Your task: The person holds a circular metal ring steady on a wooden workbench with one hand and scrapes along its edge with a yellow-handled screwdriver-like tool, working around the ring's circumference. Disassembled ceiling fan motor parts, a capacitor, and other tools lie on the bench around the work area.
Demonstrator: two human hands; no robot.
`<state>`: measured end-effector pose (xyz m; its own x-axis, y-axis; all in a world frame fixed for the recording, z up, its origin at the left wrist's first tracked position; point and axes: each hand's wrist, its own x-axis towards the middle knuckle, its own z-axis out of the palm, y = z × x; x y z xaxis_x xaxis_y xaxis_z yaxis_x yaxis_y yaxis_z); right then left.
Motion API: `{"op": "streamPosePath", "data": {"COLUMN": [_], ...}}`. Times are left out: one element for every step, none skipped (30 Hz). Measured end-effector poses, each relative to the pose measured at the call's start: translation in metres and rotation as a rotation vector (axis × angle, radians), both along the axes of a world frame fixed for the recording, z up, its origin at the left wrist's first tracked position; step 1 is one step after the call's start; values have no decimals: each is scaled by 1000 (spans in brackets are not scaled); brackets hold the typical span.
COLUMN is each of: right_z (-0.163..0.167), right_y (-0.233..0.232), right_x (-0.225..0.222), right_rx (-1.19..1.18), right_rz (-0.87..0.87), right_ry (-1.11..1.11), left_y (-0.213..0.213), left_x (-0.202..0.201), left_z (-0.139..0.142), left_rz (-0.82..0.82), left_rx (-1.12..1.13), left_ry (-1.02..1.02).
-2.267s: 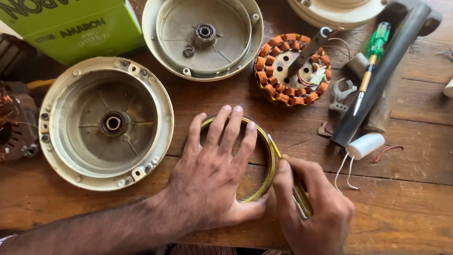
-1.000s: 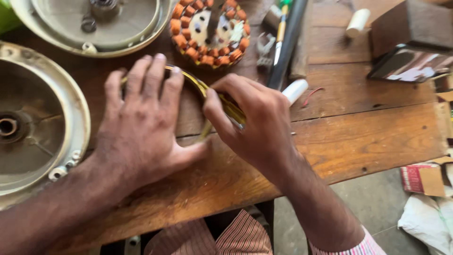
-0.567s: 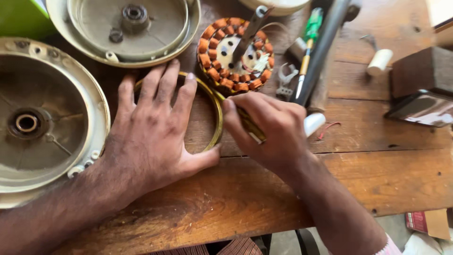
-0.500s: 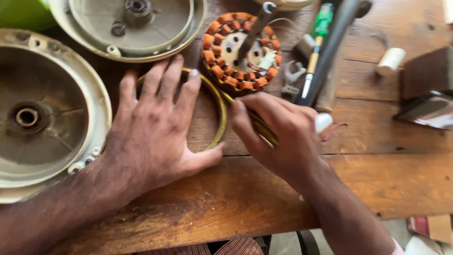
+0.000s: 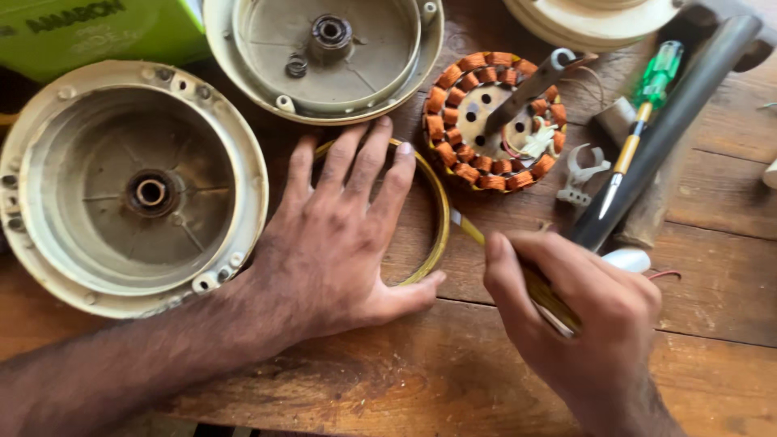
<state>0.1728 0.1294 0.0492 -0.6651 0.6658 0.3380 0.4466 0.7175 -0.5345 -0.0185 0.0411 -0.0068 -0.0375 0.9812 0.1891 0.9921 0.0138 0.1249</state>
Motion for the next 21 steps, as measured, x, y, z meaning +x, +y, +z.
{"op": "streamPosePath", "data": {"right_z": [-3, -7, -8, -9, -9, -8, -8, -8, -9, -11, -12, -15, -16, -18, -20, -21, -23, -25, -26, -29, -31], "right_y": [0, 3, 4, 6, 8, 10, 14, 18, 20, 23, 27, 29, 31, 33, 35, 36, 37, 37, 38, 37, 37], "right_x": [0, 0, 3, 7, 12, 18, 21, 25, 27, 28, 29, 29, 29, 29, 28, 26, 24, 22, 19, 15, 12], "right_rx": [25, 56, 90, 45, 2, -39, -52, -68, -84, -141, -199, -253, -159, -69, 17, 105, 189, 227, 266, 256, 244], "right_rz": [21, 45, 70, 52, 38, 29, 29, 25, 21, -11, -44, -76, -24, 29, 43, 54, 17, -6, -27, -31, -33], "right_ry": [8, 15, 18, -7, -30, -54, -15, 24, 60, 144, 229, 317, 367, 417, 383, 352, 239, 162, 85, 44, 3], "left_y": [0, 0, 0, 0, -2, -3, -4, -5, -7, -9, -11, -13, -16, -18, -19, -20, -21, -21, -22, -22, -22], "left_x": [-1, -1, 0, -1, 0, 0, 0, -1, 0, 0, 1, 0, 1, 2, 2, 2, 2, 2, 2, 2, 2], "left_z": [0, 0, -1, -1, 0, 0, 1, 1, 2, 3, 5, 6, 7, 8, 8, 9, 9, 9, 9, 9, 9], "left_rz": [-5, -9, -11, -16, -17, -14, -11, -13, -15, -19, -24, -29, -31, -36, -38, -37, -37, -39, -38, -37, -35], "left_rx": [-12, -17, -20, -13, -4, 7, 11, 12, 12, 6, 0, -4, 11, 23, 35, 46, 57, 68, 76, 84, 91], "left_ry": [-2, -5, -12, -14, -15, -17, -15, -14, -16, -20, -23, -24, -31, -39, -46, -47, -48, -48, -49, -49, -51]}}
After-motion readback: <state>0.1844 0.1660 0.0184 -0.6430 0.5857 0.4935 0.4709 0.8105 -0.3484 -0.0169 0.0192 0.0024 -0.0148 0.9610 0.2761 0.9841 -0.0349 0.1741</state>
